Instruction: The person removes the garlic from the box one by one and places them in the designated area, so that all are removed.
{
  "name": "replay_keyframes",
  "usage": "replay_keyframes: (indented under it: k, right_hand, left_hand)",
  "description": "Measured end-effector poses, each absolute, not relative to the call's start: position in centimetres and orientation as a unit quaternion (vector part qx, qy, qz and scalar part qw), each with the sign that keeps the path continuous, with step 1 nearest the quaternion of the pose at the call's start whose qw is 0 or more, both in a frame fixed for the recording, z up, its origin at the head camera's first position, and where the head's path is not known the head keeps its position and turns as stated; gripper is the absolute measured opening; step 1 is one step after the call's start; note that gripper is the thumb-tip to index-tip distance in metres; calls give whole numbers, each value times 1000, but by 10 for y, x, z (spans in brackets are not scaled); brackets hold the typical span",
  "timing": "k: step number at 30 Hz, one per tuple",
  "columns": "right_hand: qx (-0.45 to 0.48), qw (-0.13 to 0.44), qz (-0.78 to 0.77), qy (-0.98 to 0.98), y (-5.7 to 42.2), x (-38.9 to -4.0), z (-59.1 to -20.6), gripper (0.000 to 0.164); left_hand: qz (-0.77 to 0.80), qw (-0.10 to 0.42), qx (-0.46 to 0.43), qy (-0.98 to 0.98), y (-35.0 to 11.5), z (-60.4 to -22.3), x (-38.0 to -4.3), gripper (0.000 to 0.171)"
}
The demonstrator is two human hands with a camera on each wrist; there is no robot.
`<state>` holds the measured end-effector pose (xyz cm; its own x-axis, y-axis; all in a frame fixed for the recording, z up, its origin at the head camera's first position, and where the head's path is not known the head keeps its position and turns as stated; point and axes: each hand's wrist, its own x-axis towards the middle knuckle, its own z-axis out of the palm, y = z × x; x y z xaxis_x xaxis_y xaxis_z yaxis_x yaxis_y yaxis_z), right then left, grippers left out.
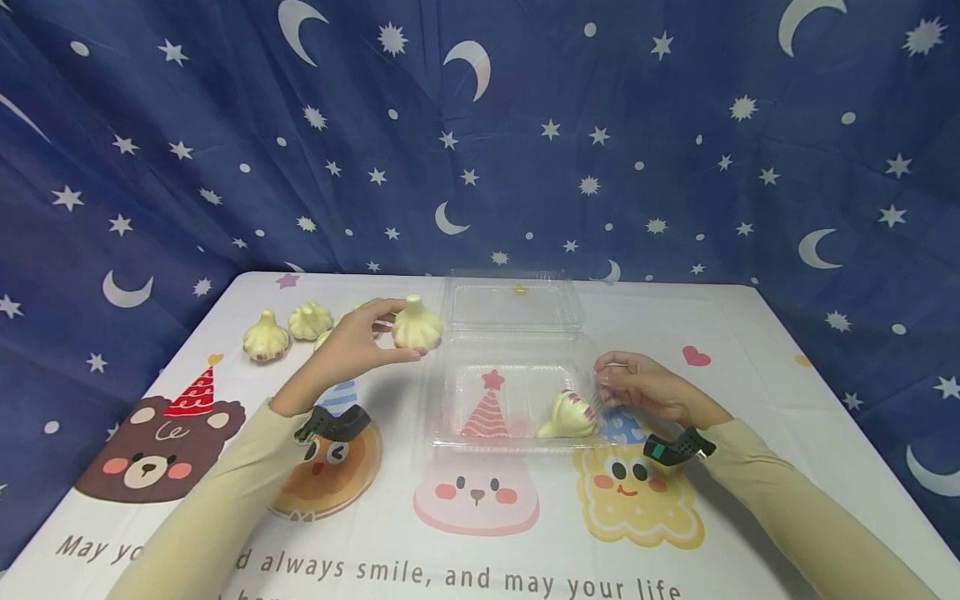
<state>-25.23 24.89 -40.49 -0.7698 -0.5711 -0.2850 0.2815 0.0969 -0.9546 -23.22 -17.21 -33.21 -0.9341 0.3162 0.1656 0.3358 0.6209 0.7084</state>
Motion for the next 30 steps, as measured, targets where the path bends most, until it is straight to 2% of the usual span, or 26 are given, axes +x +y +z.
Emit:
replay_keyframes:
  k: [6, 17, 23, 30]
  right_hand:
    - [-114, 322, -667, 662, 250, -252, -406, 11]
    - [-107, 316, -664, 669, 250, -251, -408, 11]
    - [-102, 316, -660, 674, 250, -251, -407, 10]
    - [-103, 316, -662, 672, 248, -252, -406, 9]
  left_hand:
    - [-407, 9, -113, -906, -216, -335, -220, 75]
    - [-386, 60, -31, -920, -279, -350, -200, 78]
    - [-367, 63, 2, -928, -303, -365, -197, 77]
    - [-356, 32, 21, -934, -316, -379, -197, 80]
